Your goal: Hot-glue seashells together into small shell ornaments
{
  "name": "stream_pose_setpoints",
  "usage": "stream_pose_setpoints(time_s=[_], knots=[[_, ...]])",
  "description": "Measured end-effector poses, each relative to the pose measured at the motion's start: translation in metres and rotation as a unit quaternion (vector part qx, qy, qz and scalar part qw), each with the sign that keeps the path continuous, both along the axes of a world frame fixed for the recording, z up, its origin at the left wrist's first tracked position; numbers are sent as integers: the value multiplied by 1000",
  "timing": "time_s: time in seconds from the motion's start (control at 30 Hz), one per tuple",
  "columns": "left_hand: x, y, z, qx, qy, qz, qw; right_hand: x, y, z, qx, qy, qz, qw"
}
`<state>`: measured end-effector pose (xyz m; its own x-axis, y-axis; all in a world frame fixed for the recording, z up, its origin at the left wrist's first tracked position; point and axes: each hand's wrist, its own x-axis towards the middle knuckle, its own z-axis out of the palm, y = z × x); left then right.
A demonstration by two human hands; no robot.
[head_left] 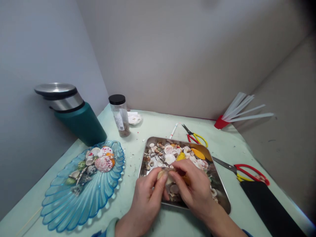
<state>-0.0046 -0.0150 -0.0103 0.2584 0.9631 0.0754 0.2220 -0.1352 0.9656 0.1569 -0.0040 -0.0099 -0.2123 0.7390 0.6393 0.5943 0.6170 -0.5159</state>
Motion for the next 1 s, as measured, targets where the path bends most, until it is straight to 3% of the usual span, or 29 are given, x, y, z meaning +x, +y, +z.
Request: stream_pose_setpoints(time_s=[1.0], knots=[[2, 3, 2, -12, -4, -20, 1000, -4, 2, 1, -32, 32, 7, 999]])
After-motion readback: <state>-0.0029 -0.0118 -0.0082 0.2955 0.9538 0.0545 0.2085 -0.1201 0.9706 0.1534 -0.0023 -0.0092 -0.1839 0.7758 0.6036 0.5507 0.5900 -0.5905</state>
